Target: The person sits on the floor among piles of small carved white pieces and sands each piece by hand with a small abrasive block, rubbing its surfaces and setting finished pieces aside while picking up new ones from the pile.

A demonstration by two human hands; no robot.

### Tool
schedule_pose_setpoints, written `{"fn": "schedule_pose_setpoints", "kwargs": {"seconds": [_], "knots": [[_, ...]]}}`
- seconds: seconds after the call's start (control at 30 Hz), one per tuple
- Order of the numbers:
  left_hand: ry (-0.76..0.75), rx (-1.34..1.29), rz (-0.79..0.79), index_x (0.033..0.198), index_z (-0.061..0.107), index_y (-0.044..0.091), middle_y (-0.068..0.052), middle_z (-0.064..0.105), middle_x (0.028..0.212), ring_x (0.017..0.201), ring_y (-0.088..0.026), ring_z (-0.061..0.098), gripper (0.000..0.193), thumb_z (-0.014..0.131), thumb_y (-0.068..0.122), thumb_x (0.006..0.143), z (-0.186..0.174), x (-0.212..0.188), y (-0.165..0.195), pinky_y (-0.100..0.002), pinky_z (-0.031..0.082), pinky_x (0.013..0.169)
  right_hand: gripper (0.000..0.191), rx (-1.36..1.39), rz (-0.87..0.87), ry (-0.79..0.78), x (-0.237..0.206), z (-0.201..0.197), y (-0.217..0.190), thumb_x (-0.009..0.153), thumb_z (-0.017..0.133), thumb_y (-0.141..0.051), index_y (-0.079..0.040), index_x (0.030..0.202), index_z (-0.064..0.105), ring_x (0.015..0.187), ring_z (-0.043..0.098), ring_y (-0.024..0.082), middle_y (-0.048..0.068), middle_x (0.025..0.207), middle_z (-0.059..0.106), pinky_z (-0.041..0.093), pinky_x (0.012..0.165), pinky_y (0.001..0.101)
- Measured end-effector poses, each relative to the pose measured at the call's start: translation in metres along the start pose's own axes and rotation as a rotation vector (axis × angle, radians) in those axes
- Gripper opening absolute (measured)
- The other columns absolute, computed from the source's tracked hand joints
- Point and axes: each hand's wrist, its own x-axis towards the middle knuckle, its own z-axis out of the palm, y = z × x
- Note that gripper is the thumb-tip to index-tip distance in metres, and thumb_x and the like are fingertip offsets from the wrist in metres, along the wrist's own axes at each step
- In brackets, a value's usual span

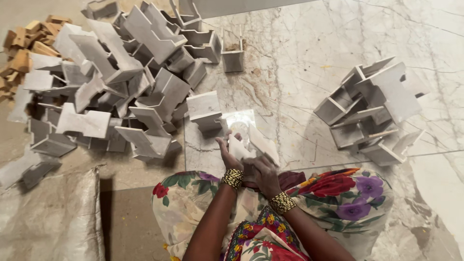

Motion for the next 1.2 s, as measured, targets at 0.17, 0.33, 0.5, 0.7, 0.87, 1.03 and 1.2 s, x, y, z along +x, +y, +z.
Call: {"fn": "schedule_pose_setpoints", "kwargs": {"seconds": [0.17, 0.33, 0.5, 0.7, 0.87, 1.03, 1.2], "knots": [[-0.187, 0.501, 0.284, 0.149, 0.045, 0.005, -0.018, 0.048, 0.148, 0.133, -0.027, 0.051, 0.064, 0.055, 0.047, 0.102, 0.018, -0.003, -0.019, -0.039, 0.048, 0.105, 0.026, -0.047, 0.540, -0.190, 0.018, 0.002, 0.018, 0.099, 0.055, -0.012, -0.008, 0.117, 0.073, 0.078, 0.073, 0.028, 0.017, 0.096, 0.072, 0.060, 0.070, 0.0394], [-0.075, 0.663, 0.387, 0.144, 0.047, 0.003, -0.015, 0.058, 0.133, 0.122, -0.022, 0.059, 0.051, 0.050, 0.034, 0.105, 0.028, -0.005, -0.028, -0.035, 0.051, 0.103, 0.024, -0.068, 0.378, -0.194, 0.038, 0.011, 0.020, 0.098, 0.058, -0.014, -0.005, 0.115, 0.071, 0.084, 0.072, 0.033, 0.020, 0.096, 0.071, 0.059, 0.075, 0.0434], [-0.106, 0.687, 0.507, 0.140, 0.052, -0.001, -0.015, 0.059, 0.129, 0.118, -0.022, 0.059, 0.044, 0.052, 0.026, 0.106, 0.026, -0.004, -0.030, -0.035, 0.046, 0.104, 0.022, -0.063, 0.341, -0.159, 0.063, 0.021, 0.019, 0.098, 0.059, -0.014, -0.005, 0.115, 0.070, 0.082, 0.070, 0.035, 0.021, 0.095, 0.070, 0.058, 0.073, 0.0451], [-0.184, 0.532, 0.442, 0.140, 0.054, -0.002, -0.015, 0.061, 0.125, 0.114, -0.021, 0.058, 0.046, 0.052, 0.011, 0.096, 0.013, 0.005, -0.020, -0.034, 0.048, 0.100, 0.021, -0.104, 0.309, -0.190, 0.066, 0.032, 0.019, 0.098, 0.060, -0.015, -0.005, 0.115, 0.069, 0.080, 0.069, 0.037, 0.022, 0.095, 0.068, 0.057, 0.071, 0.0470], [-0.212, 0.516, 0.475, 0.136, 0.056, -0.005, -0.015, 0.064, 0.126, 0.121, -0.022, 0.061, 0.048, 0.049, 0.005, 0.089, 0.013, 0.011, -0.018, -0.035, 0.047, 0.106, 0.021, -0.246, 0.419, -0.298, 0.013, 0.022, 0.011, 0.097, 0.061, -0.015, -0.005, 0.114, 0.068, 0.079, 0.068, 0.039, 0.023, 0.094, 0.066, 0.056, 0.069, 0.0486], [-0.149, 0.336, 0.399, 0.129, 0.057, -0.005, -0.014, 0.064, 0.122, 0.117, -0.023, 0.061, 0.039, 0.051, 0.003, 0.091, 0.016, 0.017, -0.002, -0.036, 0.047, 0.106, 0.021, -0.206, 0.445, -0.183, -0.034, -0.010, 0.015, 0.086, 0.069, -0.013, -0.008, 0.104, 0.077, 0.082, 0.074, 0.033, 0.020, 0.098, 0.073, 0.060, 0.075, 0.0427], [-0.223, 0.922, 0.676, 0.123, 0.060, -0.003, -0.017, 0.063, 0.118, 0.113, -0.031, 0.060, 0.035, 0.055, 0.006, 0.090, 0.019, 0.005, 0.012, -0.040, 0.049, 0.103, 0.027, -0.131, 0.639, -0.013, -0.034, -0.046, 0.041, 0.094, 0.060, -0.011, -0.012, 0.113, 0.079, 0.092, 0.075, 0.025, 0.016, 0.112, 0.076, 0.060, 0.085, 0.0368]]}}
